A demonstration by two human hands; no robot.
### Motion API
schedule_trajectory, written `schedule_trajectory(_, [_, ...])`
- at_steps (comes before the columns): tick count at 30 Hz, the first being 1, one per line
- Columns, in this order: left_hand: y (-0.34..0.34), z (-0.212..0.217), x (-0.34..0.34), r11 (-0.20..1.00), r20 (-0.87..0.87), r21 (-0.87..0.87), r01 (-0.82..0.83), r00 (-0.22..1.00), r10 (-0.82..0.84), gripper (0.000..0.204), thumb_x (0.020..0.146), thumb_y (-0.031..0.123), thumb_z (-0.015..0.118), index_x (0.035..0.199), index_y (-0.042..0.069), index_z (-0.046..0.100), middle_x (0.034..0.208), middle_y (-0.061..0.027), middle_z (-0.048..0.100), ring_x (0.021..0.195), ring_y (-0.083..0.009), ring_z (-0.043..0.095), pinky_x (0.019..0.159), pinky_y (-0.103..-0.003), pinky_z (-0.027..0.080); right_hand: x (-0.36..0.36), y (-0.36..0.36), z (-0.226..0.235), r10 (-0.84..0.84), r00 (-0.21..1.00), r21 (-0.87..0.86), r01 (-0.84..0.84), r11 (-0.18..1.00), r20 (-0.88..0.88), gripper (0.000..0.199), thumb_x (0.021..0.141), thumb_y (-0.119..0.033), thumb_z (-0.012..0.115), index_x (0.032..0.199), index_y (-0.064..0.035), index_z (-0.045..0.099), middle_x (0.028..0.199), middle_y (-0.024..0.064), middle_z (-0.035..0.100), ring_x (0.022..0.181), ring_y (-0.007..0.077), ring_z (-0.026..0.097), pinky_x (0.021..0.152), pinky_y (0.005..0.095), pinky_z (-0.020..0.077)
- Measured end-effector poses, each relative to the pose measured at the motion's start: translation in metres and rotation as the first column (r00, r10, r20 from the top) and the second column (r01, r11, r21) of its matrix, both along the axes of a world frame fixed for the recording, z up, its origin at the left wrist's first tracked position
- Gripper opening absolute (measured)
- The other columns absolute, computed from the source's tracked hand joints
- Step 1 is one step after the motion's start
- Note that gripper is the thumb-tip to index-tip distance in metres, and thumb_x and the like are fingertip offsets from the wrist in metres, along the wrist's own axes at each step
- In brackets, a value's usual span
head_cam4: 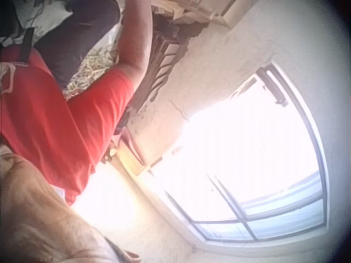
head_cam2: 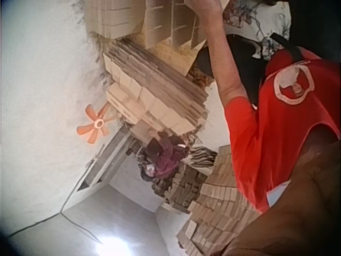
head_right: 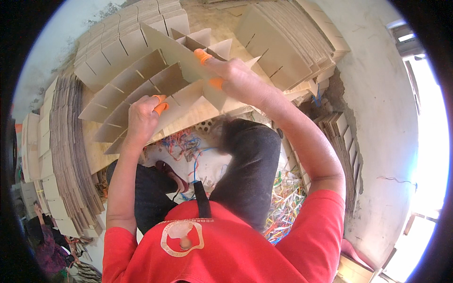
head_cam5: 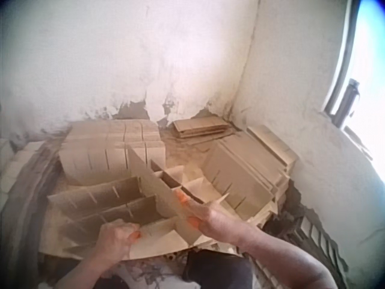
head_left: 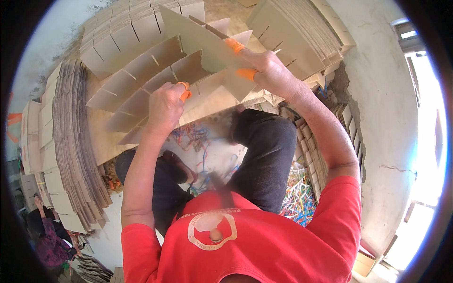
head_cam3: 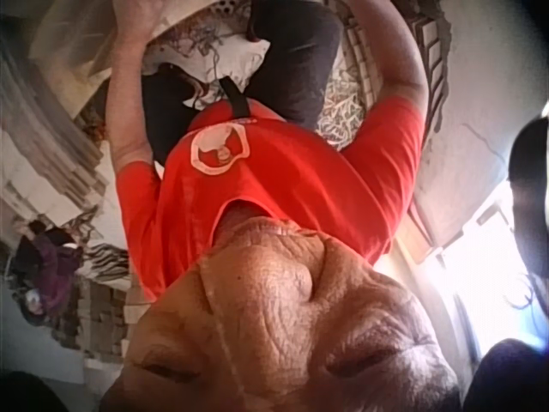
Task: The person sits on the floor and repeatedly picks up flat cardboard sheets, folds them along pre-scored lines to form partitioned dividers, and stacks the finished units. The person handles the cardboard by hand without visible tools.
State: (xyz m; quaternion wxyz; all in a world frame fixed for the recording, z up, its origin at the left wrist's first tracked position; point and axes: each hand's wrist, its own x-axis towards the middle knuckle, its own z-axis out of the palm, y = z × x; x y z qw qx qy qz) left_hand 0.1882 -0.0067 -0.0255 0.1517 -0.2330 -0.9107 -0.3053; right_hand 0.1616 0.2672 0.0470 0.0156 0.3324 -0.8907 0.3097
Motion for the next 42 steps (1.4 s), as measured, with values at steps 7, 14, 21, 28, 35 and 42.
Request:
schedule_trajectory(7, [0.0,-0.003,-0.001,0.999,0.013,-0.013,0.03,0.999,-0.03,0.018,0.076,0.006,0.075,0.093,0.002,0.071,0.077,-0.0177,0.064,0.067,-0.0329,0.063,0.06,-0.04,0.049,0.003,0.0,-0.023,-0.042,0.987,0.118,0.024,0.993,0.152,0.048,0.082,0.004,0.058,0.129,-0.0071,0.059,0.085,0.0145,0.066,0.076,0.0296,0.065,0.07,0.0373,0.0523])
schedule_trajectory(14, [-0.002,0.006,0.009,1.0,-0.053,-0.012,0.007,0.999,-0.007,0.02,0.074,0.006,0.075,0.093,0.005,0.069,0.071,-0.0114,0.062,0.067,-0.0277,0.061,0.057,-0.039,0.048,-0.007,0.026,-0.033,-0.043,0.868,0.174,0.148,0.974,-0.494,0.025,0.083,-0.012,0.064,0.109,-0.013,0.063,0.087,0.0063,0.063,0.077,0.0257,0.064,0.06,0.0373,0.0541])
schedule_trajectory(21, [-0.004,0.023,0.021,0.996,-0.148,-0.068,-0.062,0.988,0.051,0.029,0.071,0.01,0.082,0.095,0.0,0.069,0.074,-0.0096,0.065,0.065,-0.0239,0.059,0.056,-0.036,0.048,-0.057,0.168,-0.065,-0.538,0.534,0.426,0.845,0.323,-0.652,0.047,0.085,-0.026,0.069,0.126,-0.0094,0.051,0.117,0.0146,0.059,0.108,0.0343,0.055,0.083,0.0514,0.0472])
schedule_trajectory(28, [-0.019,0.015,0.031,0.992,-0.125,-0.038,-0.119,0.986,0.113,0.03,0.07,0.01,0.083,0.096,0.001,0.069,0.073,-0.0117,0.063,0.064,-0.0252,0.059,0.054,-0.036,0.048,-0.075,0.197,-0.045,-0.808,0.427,0.193,0.904,0.381,-0.406,0.032,0.085,-0.026,0.066,0.111,-0.0093,0.058,0.104,0.018,0.067,0.099,0.0366,0.063,0.081,0.0462,0.0487])
schedule_trajectory(35, [-0.021,0.011,0.034,0.994,-0.145,-0.012,-0.109,0.984,0.106,0.029,0.072,0.012,0.082,0.095,0.001,0.069,0.074,-0.0109,0.064,0.065,-0.0257,0.059,0.056,-0.037,0.049,-0.074,0.182,-0.037,-0.857,0.421,0.105,0.907,0.409,-0.298,0.015,0.083,-0.019,0.06,0.089,-0.0085,0.068,0.088,0.0195,0.068,0.088,0.0393,0.064,0.075,0.0465,0.0492])
schedule_trajectory(42, [-0.023,0.013,0.031,0.99,-0.163,0.0,-0.139,0.977,0.138,0.027,0.072,0.013,0.082,0.093,0.001,0.069,0.072,-0.0098,0.064,0.067,-0.0252,0.059,0.058,-0.037,0.048,-0.071,0.164,-0.027,-0.871,0.43,0.159,0.902,0.402,-0.236,0.019,0.082,-0.03,0.066,0.085,-0.0133,0.073,0.082,0.0178,0.067,0.086,0.0373,0.064,0.074,0.0447,0.0491])
